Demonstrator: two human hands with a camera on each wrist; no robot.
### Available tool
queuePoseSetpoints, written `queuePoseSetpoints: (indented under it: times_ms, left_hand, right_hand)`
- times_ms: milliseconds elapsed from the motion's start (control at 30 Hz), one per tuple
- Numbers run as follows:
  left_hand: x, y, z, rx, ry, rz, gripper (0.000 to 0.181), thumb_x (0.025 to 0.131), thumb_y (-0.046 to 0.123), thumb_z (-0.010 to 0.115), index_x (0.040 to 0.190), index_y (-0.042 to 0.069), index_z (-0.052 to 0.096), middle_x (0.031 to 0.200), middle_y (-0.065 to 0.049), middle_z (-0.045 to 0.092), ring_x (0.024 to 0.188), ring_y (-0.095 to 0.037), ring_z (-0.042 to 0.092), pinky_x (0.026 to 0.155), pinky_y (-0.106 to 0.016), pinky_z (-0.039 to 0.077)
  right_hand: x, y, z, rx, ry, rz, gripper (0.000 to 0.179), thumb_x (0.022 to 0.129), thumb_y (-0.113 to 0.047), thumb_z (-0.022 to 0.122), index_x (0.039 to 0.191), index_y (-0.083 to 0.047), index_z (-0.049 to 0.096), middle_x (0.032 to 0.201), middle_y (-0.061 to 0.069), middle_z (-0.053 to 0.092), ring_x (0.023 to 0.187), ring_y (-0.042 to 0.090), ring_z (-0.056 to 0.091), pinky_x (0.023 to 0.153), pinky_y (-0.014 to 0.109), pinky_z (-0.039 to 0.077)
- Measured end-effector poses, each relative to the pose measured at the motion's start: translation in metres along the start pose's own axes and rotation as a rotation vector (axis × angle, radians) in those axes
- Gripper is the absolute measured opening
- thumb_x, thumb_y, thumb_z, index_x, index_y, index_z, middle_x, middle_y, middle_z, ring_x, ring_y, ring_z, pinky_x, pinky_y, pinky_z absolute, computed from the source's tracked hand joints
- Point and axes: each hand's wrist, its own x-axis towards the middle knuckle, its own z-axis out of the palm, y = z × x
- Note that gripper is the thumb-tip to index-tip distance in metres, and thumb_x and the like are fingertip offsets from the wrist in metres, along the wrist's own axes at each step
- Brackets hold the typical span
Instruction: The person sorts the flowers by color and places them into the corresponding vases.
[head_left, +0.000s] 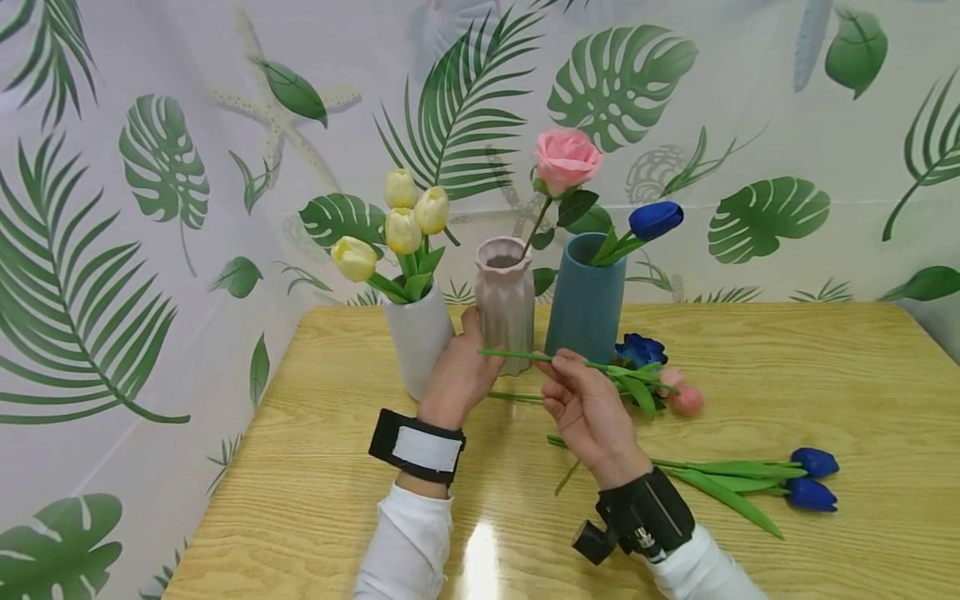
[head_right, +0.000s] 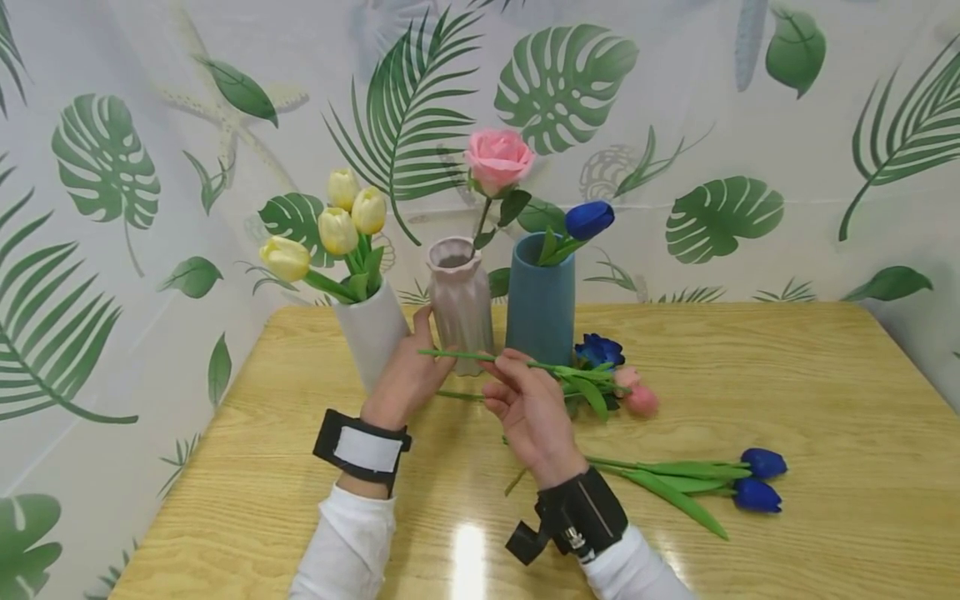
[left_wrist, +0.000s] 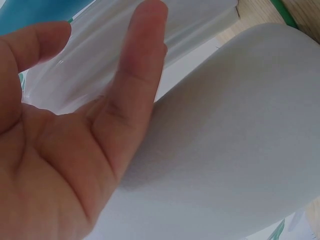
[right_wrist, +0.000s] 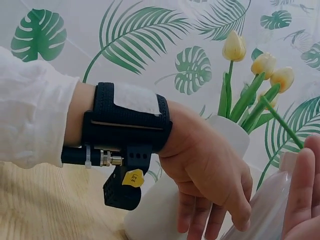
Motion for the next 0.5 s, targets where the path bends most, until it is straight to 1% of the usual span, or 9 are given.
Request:
queuePoseSetpoints:
  times_ms: [33, 133, 200, 267, 300, 367, 467, 500]
  left_hand:
    - [0.000, 0.000, 0.000, 0.000, 0.009, 0.015, 0.060, 0.100, 0.018, 0.055, 0.144, -0.011, 0.026, 0.073, -0.021, 0.067, 0.053, -0.027, 0.066, 0.042, -0.032, 0.045]
    - [-0.001, 0.000, -0.001, 0.010, 0.040, 0.058, 0.058, 0.099, 0.016, 0.058, 0.141, -0.013, 0.029, 0.068, -0.021, 0.065, 0.051, -0.028, 0.065, 0.040, -0.032, 0.045]
    - [-0.002, 0.000, -0.001, 0.041, 0.055, 0.086, 0.058, 0.099, 0.016, 0.059, 0.139, -0.014, 0.031, 0.066, -0.020, 0.064, 0.048, -0.028, 0.064, 0.039, -0.032, 0.044]
    - [-0.002, -0.001, 0.000, 0.046, 0.061, 0.084, 0.059, 0.097, 0.014, 0.060, 0.139, -0.014, 0.030, 0.064, -0.018, 0.063, 0.046, -0.026, 0.062, 0.037, -0.030, 0.042]
    - [-0.002, -0.001, 0.000, 0.051, 0.061, 0.081, 0.059, 0.098, 0.014, 0.060, 0.140, -0.014, 0.030, 0.063, -0.018, 0.063, 0.045, -0.026, 0.062, 0.036, -0.030, 0.041]
    - [-0.001, -0.001, 0.000, 0.050, 0.052, 0.066, 0.059, 0.098, 0.014, 0.059, 0.141, -0.013, 0.030, 0.063, -0.018, 0.063, 0.044, -0.025, 0.060, 0.036, -0.029, 0.040]
    - [-0.001, 0.000, -0.001, 0.016, 0.021, 0.017, 0.060, 0.098, 0.015, 0.058, 0.143, -0.010, 0.028, 0.067, -0.020, 0.064, 0.047, -0.027, 0.062, 0.038, -0.030, 0.041]
    - [-0.001, 0.001, -0.001, 0.011, 0.011, 0.002, 0.060, 0.098, 0.016, 0.058, 0.144, -0.010, 0.028, 0.069, -0.020, 0.065, 0.048, -0.027, 0.063, 0.039, -0.031, 0.042]
  right_hand:
    - [-0.001, 0.000, 0.000, 0.009, -0.038, -0.017, 0.020, 0.107, -0.011, 0.041, 0.104, -0.016, 0.060, 0.100, 0.001, 0.072, 0.068, 0.004, 0.067, 0.065, 0.015, 0.052]
    - [-0.003, 0.002, 0.000, 0.001, -0.130, -0.064, 0.022, 0.107, -0.011, 0.041, 0.105, -0.016, 0.062, 0.103, 0.001, 0.071, 0.070, 0.006, 0.068, 0.067, 0.017, 0.053]
    - [-0.004, 0.004, 0.002, -0.007, -0.164, -0.097, 0.021, 0.108, -0.013, 0.041, 0.107, -0.016, 0.062, 0.104, 0.001, 0.072, 0.071, 0.008, 0.069, 0.068, 0.019, 0.054]
    - [-0.006, 0.006, 0.004, -0.038, -0.175, -0.137, 0.021, 0.108, -0.016, 0.041, 0.109, -0.014, 0.061, 0.106, 0.001, 0.072, 0.072, 0.009, 0.069, 0.069, 0.020, 0.055]
    - [-0.007, 0.007, 0.006, -0.065, -0.169, -0.162, 0.021, 0.109, -0.017, 0.040, 0.110, -0.013, 0.060, 0.107, 0.001, 0.072, 0.072, 0.009, 0.069, 0.069, 0.021, 0.055]
    - [-0.008, 0.009, 0.009, -0.138, -0.130, -0.216, 0.019, 0.109, -0.019, 0.040, 0.112, -0.011, 0.057, 0.108, 0.001, 0.071, 0.070, 0.010, 0.069, 0.069, 0.022, 0.056]
    - [-0.011, 0.014, 0.014, -0.298, -0.042, -0.316, 0.020, 0.108, -0.021, 0.044, 0.117, -0.005, 0.052, 0.108, 0.000, 0.071, 0.067, 0.011, 0.069, 0.067, 0.026, 0.057]
    - [-0.011, 0.015, 0.015, -0.364, -0.015, -0.359, 0.022, 0.107, -0.021, 0.046, 0.119, -0.003, 0.051, 0.103, 0.000, 0.072, 0.066, 0.011, 0.069, 0.066, 0.027, 0.057]
